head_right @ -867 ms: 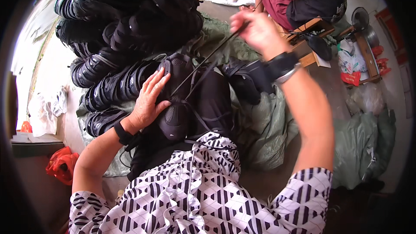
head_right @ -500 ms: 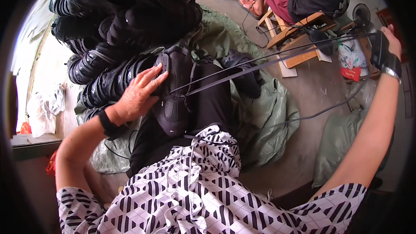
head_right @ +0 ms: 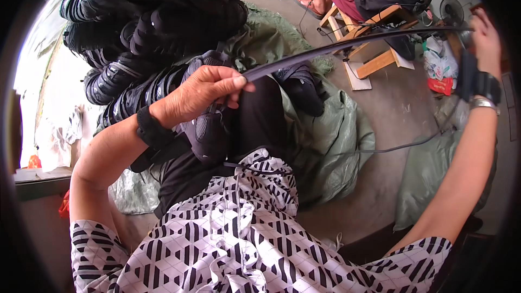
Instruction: The person sits on the floor and laces a black sneaker held on their lap. They thread the laces through the eyelets, pull them tight, and tie a knot. A large stack of similar shoes is visible nearby.
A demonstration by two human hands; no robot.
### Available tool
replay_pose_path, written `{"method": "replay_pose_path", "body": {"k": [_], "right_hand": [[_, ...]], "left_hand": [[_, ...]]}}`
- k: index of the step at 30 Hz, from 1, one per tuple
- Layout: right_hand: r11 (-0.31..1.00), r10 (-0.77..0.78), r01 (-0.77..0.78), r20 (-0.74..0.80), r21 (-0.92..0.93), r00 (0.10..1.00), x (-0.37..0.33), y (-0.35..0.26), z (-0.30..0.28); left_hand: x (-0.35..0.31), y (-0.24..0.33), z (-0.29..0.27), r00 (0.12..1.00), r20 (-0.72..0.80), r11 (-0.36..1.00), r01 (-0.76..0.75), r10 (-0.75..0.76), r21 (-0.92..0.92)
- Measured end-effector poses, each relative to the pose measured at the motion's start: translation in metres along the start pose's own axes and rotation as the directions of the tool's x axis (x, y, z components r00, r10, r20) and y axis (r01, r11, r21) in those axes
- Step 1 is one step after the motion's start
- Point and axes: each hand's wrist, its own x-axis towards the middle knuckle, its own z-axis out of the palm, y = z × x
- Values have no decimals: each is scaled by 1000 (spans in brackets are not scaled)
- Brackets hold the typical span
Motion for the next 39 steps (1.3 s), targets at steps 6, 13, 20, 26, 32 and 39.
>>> {"method": "replay_pose_path", "body": {"k": [6, 13, 20, 26, 32, 39], "right_hand": [[935, 165, 61, 581, -349, 797, -199, 77, 330], [446, 563, -881, 815, -157, 140, -304, 158, 410], [370, 609, -910, 789, -185, 87, -325, 170, 424], [202, 295, -977, 947, 68, 127, -277, 181, 415], [358, 498, -933, 840, 26, 214, -253, 173, 451], [681, 381, -721, 780, 126, 496, -211, 166, 428]], "left_hand": [[-3, 13, 7, 994, -51, 922, 106, -94, 373], [-37, 8, 2, 918, -175, 718, -149, 356, 680], [-113, -68, -25, 776, -589, 675, 312, 225, 669], [-107, -45, -7, 814, -184, 310, 6, 550, 951], [-97, -62, 19, 882, 56, 208, -171, 467, 963], [-104, -69, 18, 846, -72, 355, -143, 529, 924]]}}
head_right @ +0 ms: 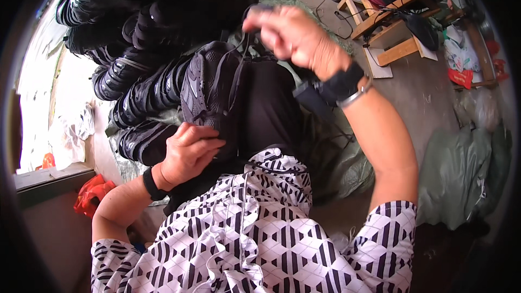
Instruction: The person sits on the floor and laces a black sneaker held on their lap. They thread the laces through the eyelets, pull them tight, and tie a knot. A large stack of similar shoes is visible nearby.
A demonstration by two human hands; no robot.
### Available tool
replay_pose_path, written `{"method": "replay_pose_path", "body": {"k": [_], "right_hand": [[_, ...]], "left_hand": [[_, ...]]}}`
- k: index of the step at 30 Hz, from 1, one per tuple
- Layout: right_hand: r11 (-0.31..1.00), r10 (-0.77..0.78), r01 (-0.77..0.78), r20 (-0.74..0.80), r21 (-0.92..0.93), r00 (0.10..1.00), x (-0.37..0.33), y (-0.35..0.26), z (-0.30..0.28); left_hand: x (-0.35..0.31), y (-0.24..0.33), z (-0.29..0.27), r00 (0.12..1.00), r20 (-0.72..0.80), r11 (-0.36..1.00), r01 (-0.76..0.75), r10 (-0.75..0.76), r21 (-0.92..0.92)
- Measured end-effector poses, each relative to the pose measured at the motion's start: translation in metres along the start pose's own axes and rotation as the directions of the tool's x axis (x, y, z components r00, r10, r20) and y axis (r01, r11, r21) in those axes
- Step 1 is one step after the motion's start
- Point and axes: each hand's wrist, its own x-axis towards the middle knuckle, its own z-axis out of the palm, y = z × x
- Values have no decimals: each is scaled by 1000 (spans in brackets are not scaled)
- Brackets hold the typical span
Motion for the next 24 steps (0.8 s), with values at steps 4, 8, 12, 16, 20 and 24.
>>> {"method": "replay_pose_path", "body": {"k": [4, 8, 12, 16, 20, 24], "right_hand": [[853, 51, -55, -23, -519, 998, -39, 55, 42], [780, -149, 77, -65, -621, 987, -53, 79, 77], [505, -348, 171, -18, -846, 937, -46, 100, 91], [531, -325, 142, -46, -835, 944, -41, 104, 97], [591, -342, 196, -23, -782, 939, -36, 111, 95], [764, -202, 107, -78, -636, 976, -38, 108, 97]], "left_hand": [[-10, -17, -9, 887, -220, 907, 363, -407, -214], [-2, -22, -10, 841, -140, 831, 465, -522, -304], [1, -29, -11, 857, -76, 831, 466, -509, -304], [3, -25, -12, 765, -26, 655, 534, -644, -535], [8, -16, -10, 746, -12, 605, 530, -665, -595], [17, -14, -18, 667, 177, 316, 548, -724, -774]]}}
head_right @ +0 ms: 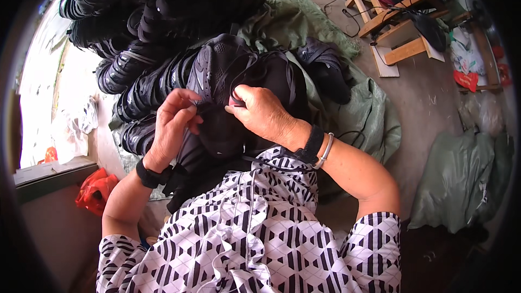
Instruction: The person sits on the floor and laces a black sneaker held on their lap. They thread the laces through the eyelets, pull them tight, and tie a knot. A large stack of similar shoes is visible nearby.
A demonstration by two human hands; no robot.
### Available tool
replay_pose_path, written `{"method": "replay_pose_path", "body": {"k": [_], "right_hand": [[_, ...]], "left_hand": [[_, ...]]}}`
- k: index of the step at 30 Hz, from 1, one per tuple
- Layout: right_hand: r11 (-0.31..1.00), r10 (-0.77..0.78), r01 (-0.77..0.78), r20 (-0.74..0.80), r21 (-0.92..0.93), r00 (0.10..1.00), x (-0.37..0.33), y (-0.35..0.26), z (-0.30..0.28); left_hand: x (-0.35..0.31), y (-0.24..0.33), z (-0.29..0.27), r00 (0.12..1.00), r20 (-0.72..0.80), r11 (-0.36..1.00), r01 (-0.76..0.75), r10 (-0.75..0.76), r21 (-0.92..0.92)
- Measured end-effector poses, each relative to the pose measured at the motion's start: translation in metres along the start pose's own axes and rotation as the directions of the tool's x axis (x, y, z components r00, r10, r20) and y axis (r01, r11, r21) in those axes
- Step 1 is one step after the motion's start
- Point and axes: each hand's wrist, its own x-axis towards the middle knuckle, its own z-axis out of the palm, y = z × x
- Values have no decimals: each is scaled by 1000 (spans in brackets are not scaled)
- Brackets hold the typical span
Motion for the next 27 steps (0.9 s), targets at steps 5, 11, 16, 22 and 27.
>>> {"method": "replay_pose_path", "body": {"k": [5, 11, 16, 22, 27], "right_hand": [[1000, 21, -21, 35, -15, 999, 3, 4, -1], [986, -130, 132, 24, -97, 991, 4, 7, -4], [852, -239, 322, 242, -412, 941, -3, 7, -26], [989, -78, 105, 235, -103, 969, 2, 7, -31], [813, 143, -284, 298, 509, 944, 13, -6, -70]], "left_hand": [[-3, -5, -13, 978, 203, 997, 32, -47, 75], [-1, -6, -12, 959, 197, 763, -283, 206, 582], [1, 5, -1, 866, 318, 488, -484, 387, 726], [11, 30, -4, 666, 638, 134, -725, 388, 675], [25, 35, 0, 565, 758, 120, -820, 327, 559]]}}
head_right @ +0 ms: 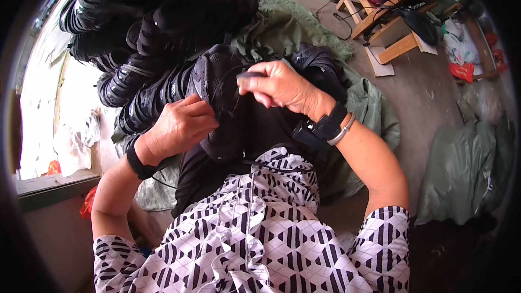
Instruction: The person sits on the floor and laces a black sneaker held on their lap. They thread the laces through the eyelets, pull them tight, and tie a knot. A large stack of similar shoes is visible nearby.
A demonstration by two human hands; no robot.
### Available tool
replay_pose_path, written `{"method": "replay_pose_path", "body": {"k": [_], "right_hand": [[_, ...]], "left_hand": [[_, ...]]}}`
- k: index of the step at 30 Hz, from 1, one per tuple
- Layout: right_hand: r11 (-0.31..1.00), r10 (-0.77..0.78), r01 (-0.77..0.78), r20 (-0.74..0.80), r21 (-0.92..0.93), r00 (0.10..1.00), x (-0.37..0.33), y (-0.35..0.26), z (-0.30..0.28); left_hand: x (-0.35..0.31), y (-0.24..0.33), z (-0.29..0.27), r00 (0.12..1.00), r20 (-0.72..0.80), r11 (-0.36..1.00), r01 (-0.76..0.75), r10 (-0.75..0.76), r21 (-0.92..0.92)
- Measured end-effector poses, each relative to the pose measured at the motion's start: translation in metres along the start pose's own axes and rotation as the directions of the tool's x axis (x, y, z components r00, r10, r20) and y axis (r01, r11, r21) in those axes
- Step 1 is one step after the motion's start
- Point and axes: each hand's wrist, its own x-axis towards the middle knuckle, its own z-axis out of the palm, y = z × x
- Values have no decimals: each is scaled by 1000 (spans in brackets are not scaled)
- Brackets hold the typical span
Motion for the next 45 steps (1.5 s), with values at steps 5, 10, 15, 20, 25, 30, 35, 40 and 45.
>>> {"method": "replay_pose_path", "body": {"k": [5, 10, 15, 20, 25, 30, 35, 40, 45], "right_hand": [[916, -80, 39, 85, 400, 993, -2, -21, -23], [830, -238, 165, 70, 533, 969, 6, -46, -51], [867, -86, 63, -25, -494, 996, 10, -10, 8], [598, -402, 175, -104, -782, 910, 5, 43, 47], [479, -436, 202, -32, -854, 899, 10, 41, 50], [355, -381, 301, 157, -885, 911, -1, 36, 38], [493, -348, 342, 179, -800, 920, -2, 21, 20], [988, -77, 100, 188, -117, 979, 11, -59, -28], [963, -216, 189, 135, 193, 967, 49, -95, -47]], "left_hand": [[2, -5, 18, 963, -103, 959, 229, -248, -165], [1, 5, 32, 920, -167, 935, 346, -355, -78], [-1, 10, 27, 896, -156, 909, 410, -416, -71], [-5, 12, 32, 817, -159, 820, 505, -555, -268], [-6, 13, 38, 809, -218, 831, 489, -545, -263], [-5, 19, 39, 796, -217, 816, 500, -565, -290], [-10, 23, 45, 801, -231, 828, 494, -552, -265], [-17, 31, 42, 805, -265, 847, 492, -530, -200], [-21, 27, 49, 784, -228, 811, 518, -577, -271]]}}
